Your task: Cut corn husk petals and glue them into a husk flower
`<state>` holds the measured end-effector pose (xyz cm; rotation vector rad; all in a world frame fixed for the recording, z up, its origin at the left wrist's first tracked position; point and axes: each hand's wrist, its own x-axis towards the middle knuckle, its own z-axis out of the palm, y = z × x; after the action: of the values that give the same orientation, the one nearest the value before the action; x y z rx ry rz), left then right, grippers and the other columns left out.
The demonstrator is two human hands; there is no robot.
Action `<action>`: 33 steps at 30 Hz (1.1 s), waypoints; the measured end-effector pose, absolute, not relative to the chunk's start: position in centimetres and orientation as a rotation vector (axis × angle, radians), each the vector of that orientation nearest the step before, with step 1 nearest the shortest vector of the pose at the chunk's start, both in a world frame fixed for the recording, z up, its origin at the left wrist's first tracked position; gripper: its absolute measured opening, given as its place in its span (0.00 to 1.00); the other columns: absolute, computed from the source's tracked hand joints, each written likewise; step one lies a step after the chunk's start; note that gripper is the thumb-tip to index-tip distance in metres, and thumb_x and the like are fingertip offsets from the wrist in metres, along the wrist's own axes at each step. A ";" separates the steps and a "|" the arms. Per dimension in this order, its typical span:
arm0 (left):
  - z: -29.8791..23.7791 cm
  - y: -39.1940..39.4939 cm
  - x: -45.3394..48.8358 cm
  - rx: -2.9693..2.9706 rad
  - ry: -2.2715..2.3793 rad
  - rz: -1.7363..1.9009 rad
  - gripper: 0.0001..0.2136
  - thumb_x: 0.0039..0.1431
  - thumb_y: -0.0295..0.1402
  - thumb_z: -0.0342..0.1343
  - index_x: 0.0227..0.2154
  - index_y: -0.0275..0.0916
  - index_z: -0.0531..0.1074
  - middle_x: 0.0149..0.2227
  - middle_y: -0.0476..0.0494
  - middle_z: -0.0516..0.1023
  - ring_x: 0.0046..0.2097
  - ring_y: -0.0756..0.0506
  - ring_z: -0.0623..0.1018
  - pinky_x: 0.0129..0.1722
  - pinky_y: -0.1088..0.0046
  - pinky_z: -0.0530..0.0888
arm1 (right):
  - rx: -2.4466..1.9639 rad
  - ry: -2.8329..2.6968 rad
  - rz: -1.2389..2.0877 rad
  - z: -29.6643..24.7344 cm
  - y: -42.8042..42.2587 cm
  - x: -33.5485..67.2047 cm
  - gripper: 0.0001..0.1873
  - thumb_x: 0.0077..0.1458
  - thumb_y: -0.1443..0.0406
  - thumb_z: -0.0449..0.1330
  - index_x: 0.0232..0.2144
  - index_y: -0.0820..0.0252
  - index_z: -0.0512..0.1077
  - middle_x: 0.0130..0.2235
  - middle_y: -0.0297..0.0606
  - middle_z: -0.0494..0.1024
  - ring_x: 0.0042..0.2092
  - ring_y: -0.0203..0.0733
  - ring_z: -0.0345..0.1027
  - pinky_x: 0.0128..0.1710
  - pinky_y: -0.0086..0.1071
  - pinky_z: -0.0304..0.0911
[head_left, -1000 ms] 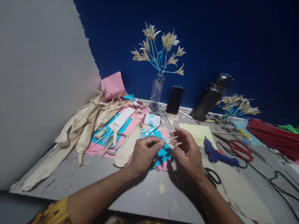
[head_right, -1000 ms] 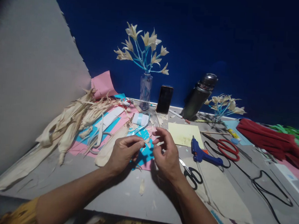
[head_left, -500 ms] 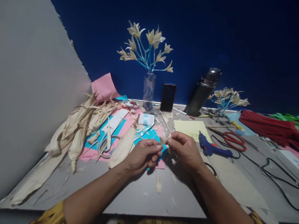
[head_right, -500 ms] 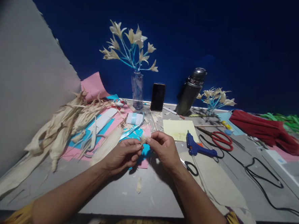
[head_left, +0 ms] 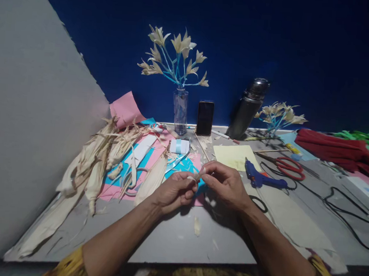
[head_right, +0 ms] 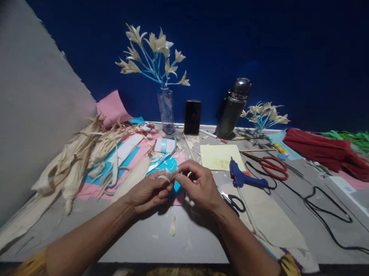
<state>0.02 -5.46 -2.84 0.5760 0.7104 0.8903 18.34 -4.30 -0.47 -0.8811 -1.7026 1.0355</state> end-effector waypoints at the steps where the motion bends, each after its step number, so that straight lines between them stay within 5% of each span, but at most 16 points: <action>1: -2.9 -5.4 0.0 0.581 0.705 0.881 0.14 0.42 0.30 0.72 0.25 0.33 0.70 0.21 0.50 0.72 0.17 0.57 0.64 0.14 0.85 0.57 | -0.875 -1.715 1.037 -0.5 -4.3 18.4 0.04 0.57 0.64 0.62 0.33 0.58 0.75 0.36 0.38 0.77 0.39 0.42 0.71 0.40 0.34 0.66; 10: -3.1 -5.3 0.0 0.654 0.738 0.880 0.09 0.43 0.26 0.67 0.29 0.34 0.73 0.20 0.52 0.71 0.17 0.58 0.62 0.15 0.85 0.56 | -0.831 -1.755 0.967 0.1 -4.5 18.4 0.05 0.59 0.63 0.63 0.32 0.58 0.75 0.35 0.38 0.77 0.39 0.42 0.71 0.39 0.35 0.64; 33: -3.1 -5.4 0.4 0.733 0.723 0.911 0.17 0.47 0.39 0.71 0.27 0.34 0.70 0.19 0.53 0.68 0.17 0.57 0.61 0.17 0.82 0.57 | -0.965 -1.724 0.941 0.3 -4.9 18.0 0.06 0.56 0.63 0.62 0.29 0.59 0.74 0.32 0.35 0.77 0.34 0.39 0.69 0.35 0.31 0.63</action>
<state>0.36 -5.42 -3.05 0.7325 0.7230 0.9112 17.96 -4.95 0.31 -0.9647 -1.7242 0.9413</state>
